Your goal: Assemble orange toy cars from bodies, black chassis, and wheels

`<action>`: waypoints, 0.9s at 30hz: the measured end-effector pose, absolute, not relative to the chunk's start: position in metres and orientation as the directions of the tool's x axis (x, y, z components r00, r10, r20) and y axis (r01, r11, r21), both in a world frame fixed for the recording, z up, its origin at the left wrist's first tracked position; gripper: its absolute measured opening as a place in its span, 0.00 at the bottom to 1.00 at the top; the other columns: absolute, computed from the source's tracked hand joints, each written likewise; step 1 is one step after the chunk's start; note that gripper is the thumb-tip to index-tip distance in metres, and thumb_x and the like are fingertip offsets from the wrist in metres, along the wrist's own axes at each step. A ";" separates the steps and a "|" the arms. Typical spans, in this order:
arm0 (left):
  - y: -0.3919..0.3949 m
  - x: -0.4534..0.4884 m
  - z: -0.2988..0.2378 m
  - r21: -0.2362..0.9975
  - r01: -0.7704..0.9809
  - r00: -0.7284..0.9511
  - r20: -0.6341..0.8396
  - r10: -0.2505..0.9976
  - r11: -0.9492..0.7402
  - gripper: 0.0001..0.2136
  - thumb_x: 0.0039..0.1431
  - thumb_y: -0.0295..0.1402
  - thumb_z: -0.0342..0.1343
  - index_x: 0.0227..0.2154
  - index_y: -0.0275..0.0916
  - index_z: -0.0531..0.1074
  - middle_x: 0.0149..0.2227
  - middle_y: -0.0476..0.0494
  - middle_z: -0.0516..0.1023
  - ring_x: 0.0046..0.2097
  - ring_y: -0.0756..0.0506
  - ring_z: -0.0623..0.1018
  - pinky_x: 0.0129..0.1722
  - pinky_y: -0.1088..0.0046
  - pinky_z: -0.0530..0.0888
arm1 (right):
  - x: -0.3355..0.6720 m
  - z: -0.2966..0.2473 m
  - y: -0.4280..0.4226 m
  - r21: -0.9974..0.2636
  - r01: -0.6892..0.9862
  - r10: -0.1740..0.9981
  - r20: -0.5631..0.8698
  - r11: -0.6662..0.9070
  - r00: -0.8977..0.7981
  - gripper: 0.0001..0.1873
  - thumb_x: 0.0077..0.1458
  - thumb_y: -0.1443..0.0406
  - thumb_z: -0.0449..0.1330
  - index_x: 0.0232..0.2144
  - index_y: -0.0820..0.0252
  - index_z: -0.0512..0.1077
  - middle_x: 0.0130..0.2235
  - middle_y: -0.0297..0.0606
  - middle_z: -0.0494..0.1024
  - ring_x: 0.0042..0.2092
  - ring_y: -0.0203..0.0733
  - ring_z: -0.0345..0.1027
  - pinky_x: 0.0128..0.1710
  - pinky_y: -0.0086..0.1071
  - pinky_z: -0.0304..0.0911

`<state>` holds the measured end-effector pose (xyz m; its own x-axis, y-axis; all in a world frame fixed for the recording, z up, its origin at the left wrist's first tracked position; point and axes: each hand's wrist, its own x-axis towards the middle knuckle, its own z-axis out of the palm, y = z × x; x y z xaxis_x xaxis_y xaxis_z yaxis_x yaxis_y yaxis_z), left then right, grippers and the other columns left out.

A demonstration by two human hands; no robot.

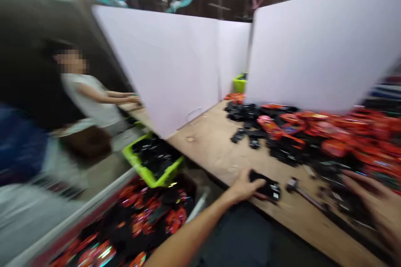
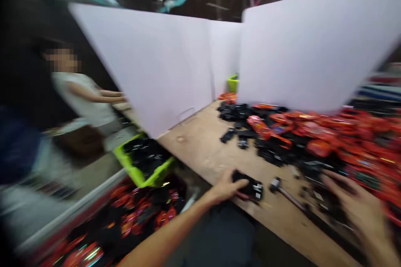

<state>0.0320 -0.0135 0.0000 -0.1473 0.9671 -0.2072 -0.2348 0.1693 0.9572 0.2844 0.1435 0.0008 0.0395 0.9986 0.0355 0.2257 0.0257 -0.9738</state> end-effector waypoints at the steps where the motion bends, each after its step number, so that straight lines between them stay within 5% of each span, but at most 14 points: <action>1: -0.011 0.032 -0.001 0.948 -0.263 -0.094 -0.210 0.973 0.179 0.26 0.45 0.47 0.75 0.40 0.38 0.71 0.41 0.44 0.79 0.41 0.41 0.82 0.42 0.55 0.84 | 0.314 0.009 0.138 -0.985 0.171 0.996 0.000 -0.014 0.084 0.15 0.63 0.56 0.67 0.49 0.56 0.77 0.50 0.43 0.79 0.47 0.45 0.77 0.45 0.39 0.76; 5: 0.006 0.026 -0.018 0.893 -0.390 0.006 -0.240 0.971 0.223 0.26 0.51 0.47 0.73 0.44 0.38 0.70 0.45 0.41 0.80 0.45 0.39 0.83 0.46 0.56 0.84 | 0.362 0.023 0.124 -0.998 -0.026 0.994 -0.058 -0.056 0.092 0.24 0.38 0.53 0.80 0.36 0.59 0.82 0.38 0.40 0.83 0.36 0.43 0.77 0.40 0.36 0.77; 7: 0.010 0.024 -0.022 0.834 -0.475 0.032 -0.301 0.953 0.280 0.25 0.56 0.45 0.71 0.48 0.35 0.70 0.47 0.35 0.82 0.45 0.38 0.85 0.49 0.54 0.83 | 0.349 0.021 0.118 -0.997 -0.049 0.996 -0.061 -0.058 0.068 0.27 0.34 0.53 0.81 0.35 0.60 0.83 0.36 0.39 0.83 0.37 0.45 0.78 0.42 0.38 0.77; 10: 0.008 0.022 -0.022 0.771 -0.543 0.057 -0.360 0.931 0.332 0.22 0.62 0.41 0.66 0.51 0.32 0.69 0.44 0.31 0.84 0.41 0.38 0.86 0.50 0.53 0.82 | 0.308 0.020 0.096 -0.999 0.022 0.999 0.044 0.044 -0.031 0.21 0.40 0.52 0.79 0.33 0.58 0.82 0.44 0.43 0.83 0.47 0.51 0.78 0.52 0.44 0.74; 13: 0.004 0.023 -0.022 0.766 -0.546 0.065 -0.365 0.929 0.340 0.21 0.63 0.40 0.65 0.52 0.34 0.69 0.43 0.33 0.84 0.38 0.40 0.86 0.48 0.53 0.83 | 0.259 0.020 0.064 -0.917 0.212 0.913 0.264 0.338 -0.312 0.08 0.56 0.58 0.72 0.34 0.55 0.82 0.60 0.45 0.77 0.64 0.55 0.67 0.66 0.51 0.60; 16: -0.001 0.025 -0.025 0.773 -0.536 0.082 -0.353 0.932 0.340 0.24 0.60 0.44 0.68 0.53 0.36 0.71 0.49 0.34 0.82 0.46 0.38 0.85 0.50 0.56 0.82 | 0.216 0.012 0.041 -0.841 0.240 0.795 0.310 0.485 -0.522 0.02 0.60 0.64 0.69 0.36 0.54 0.79 0.58 0.44 0.78 0.64 0.53 0.69 0.65 0.50 0.62; 22: -0.007 0.021 -0.026 0.836 -0.368 -0.009 -0.441 0.898 0.407 0.30 0.51 0.51 0.71 0.52 0.40 0.75 0.63 0.34 0.74 0.68 0.30 0.68 0.59 0.58 0.76 | 0.182 -0.020 0.021 -0.807 0.319 0.830 0.335 0.497 -0.445 0.37 0.55 0.67 0.72 0.63 0.51 0.63 0.58 0.44 0.77 0.59 0.51 0.72 0.61 0.47 0.68; 27: -0.002 0.021 -0.020 0.868 -0.290 -0.206 -0.469 0.859 0.404 0.28 0.50 0.46 0.74 0.51 0.40 0.74 0.65 0.34 0.71 0.69 0.30 0.67 0.64 0.56 0.72 | 0.195 -0.009 0.039 -0.659 0.370 0.716 0.386 0.655 -0.582 0.45 0.58 0.62 0.71 0.70 0.49 0.54 0.64 0.45 0.72 0.64 0.53 0.67 0.63 0.48 0.66</action>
<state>0.0207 -0.0019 -0.0198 -0.2062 0.8590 -0.4686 -0.2896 0.4039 0.8677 0.1947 0.0394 -0.0093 -0.5821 0.7159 0.3857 0.3695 0.6554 -0.6587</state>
